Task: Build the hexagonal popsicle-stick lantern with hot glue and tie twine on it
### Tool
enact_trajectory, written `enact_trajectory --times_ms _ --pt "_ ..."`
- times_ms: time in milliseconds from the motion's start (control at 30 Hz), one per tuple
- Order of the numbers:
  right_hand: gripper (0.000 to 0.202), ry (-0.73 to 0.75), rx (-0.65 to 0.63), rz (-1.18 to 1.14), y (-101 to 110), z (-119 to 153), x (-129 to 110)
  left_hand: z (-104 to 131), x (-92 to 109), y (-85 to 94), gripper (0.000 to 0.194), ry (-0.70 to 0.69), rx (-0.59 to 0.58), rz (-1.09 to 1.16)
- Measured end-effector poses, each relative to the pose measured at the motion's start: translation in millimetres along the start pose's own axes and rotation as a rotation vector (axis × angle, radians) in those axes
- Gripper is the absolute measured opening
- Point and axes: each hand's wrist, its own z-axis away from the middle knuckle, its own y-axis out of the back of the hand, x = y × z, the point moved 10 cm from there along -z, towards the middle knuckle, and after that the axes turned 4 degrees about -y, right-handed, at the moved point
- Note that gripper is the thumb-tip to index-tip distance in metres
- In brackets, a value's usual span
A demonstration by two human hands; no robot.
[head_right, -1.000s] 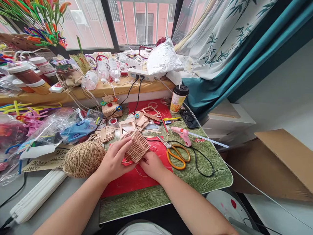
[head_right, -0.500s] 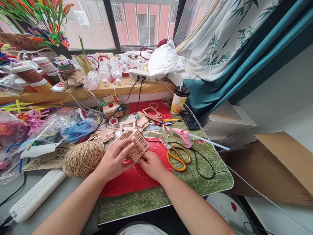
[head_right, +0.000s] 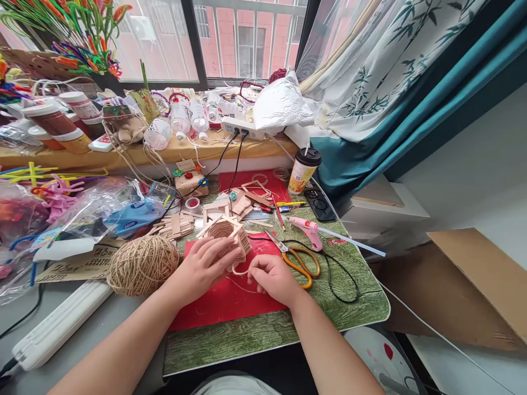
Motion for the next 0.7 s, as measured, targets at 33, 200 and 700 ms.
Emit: enact_trajectory --times_ms 33,200,700 --pt "0.022 0.022 -0.017 -0.021 1.5 4.2 -3.5 0.1 1.3 -2.5 0.07 -0.003 -0.014 0.004" --pt "0.023 0.122 -0.012 -0.161 11.3 17.4 -15.6 -0.8 5.0 -6.0 0.067 -0.001 -0.053 0.026" --pt "0.023 0.329 0.069 -0.394 19.6 46.2 -61.7 18.2 -14.3 54.1 0.031 0.027 0.485 0.289"
